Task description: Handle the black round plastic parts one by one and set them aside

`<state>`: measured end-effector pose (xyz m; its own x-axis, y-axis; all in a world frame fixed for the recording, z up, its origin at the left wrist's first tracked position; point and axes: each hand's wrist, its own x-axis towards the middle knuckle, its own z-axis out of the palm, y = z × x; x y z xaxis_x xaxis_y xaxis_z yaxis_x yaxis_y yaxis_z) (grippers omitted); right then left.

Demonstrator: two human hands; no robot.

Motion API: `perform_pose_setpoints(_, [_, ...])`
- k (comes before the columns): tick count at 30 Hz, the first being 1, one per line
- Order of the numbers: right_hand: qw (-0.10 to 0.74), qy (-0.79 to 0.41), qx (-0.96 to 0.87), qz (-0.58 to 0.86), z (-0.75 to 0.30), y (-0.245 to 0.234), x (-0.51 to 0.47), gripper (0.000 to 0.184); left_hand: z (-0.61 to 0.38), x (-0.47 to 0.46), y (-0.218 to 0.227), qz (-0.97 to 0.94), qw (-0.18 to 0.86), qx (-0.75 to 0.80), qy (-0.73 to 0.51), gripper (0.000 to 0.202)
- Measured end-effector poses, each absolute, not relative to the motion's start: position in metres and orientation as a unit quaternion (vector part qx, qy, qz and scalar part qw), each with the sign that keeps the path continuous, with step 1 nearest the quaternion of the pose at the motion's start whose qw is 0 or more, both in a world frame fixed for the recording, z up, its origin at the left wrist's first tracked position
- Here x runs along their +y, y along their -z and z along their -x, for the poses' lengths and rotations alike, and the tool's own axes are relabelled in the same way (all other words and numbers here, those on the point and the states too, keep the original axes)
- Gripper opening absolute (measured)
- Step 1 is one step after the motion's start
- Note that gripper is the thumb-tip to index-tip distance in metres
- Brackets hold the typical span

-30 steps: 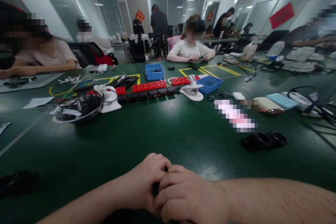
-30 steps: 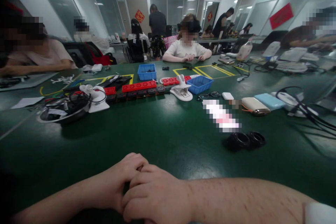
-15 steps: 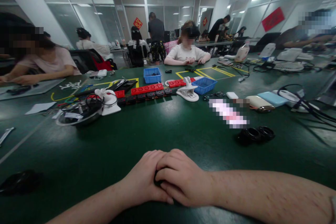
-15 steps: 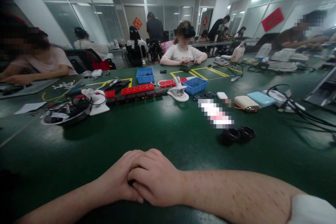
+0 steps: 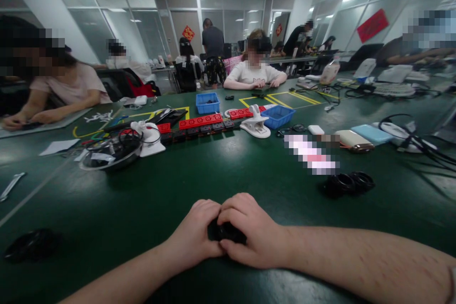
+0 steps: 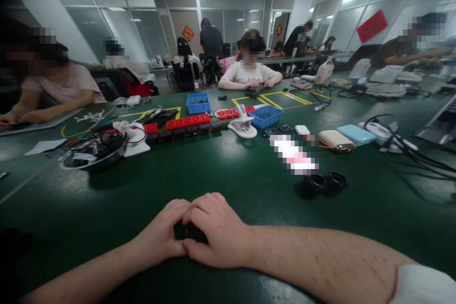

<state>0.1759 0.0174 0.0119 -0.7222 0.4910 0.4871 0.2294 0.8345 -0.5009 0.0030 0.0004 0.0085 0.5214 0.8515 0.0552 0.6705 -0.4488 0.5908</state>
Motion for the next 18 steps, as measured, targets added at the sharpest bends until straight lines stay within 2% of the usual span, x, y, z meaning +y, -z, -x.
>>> perform_pose_setpoints(5, [0.323,-0.241,-0.912,0.079,-0.175,-0.012,0.018,0.02,0.002,0.005,-0.01,-0.862,0.301,0.382,-0.144,0.022])
perform_pose_setpoints(7, [0.324,-0.253,-0.909,0.063,-0.177,-0.014,0.016,0.024,0.008,0.007,-0.009,-0.862,0.313,0.375,-0.135,0.028])
perform_pose_setpoints(8, [0.33,-0.26,-0.905,0.063,-0.178,-0.015,0.016,0.027,0.012,0.008,-0.009,-0.858,0.319,0.379,-0.135,0.041])
perform_pose_setpoints(11, [0.369,-0.305,-0.867,0.135,-0.186,-0.023,0.023,0.031,0.027,0.009,-0.017,-0.824,0.339,0.423,-0.165,0.1])
perform_pose_setpoints(12, [0.368,-0.337,-0.849,0.174,-0.189,-0.027,0.028,0.029,0.031,0.008,-0.022,-0.81,0.344,0.441,-0.176,0.109])
perform_pose_setpoints(13, [0.35,-0.38,-0.83,0.21,-0.193,-0.031,0.035,0.025,0.035,0.007,-0.029,-0.804,0.342,0.454,-0.175,0.109])
perform_pose_setpoints(15, [0.241,-0.489,-0.81,0.217,-0.198,-0.037,0.05,0.024,0.037,0.004,-0.046,-0.82,0.33,0.447,-0.135,0.088])
perform_pose_setpoints(16, [0.18,-0.522,-0.807,0.207,-0.199,-0.039,0.056,0.03,0.036,0.002,-0.054,-0.836,0.324,0.426,-0.123,0.074])
perform_pose_setpoints(18, [0.086,-0.508,-0.834,0.196,-0.2,-0.04,0.065,0.048,0.032,-0.002,-0.066,-0.862,0.309,0.386,-0.109,0.057])
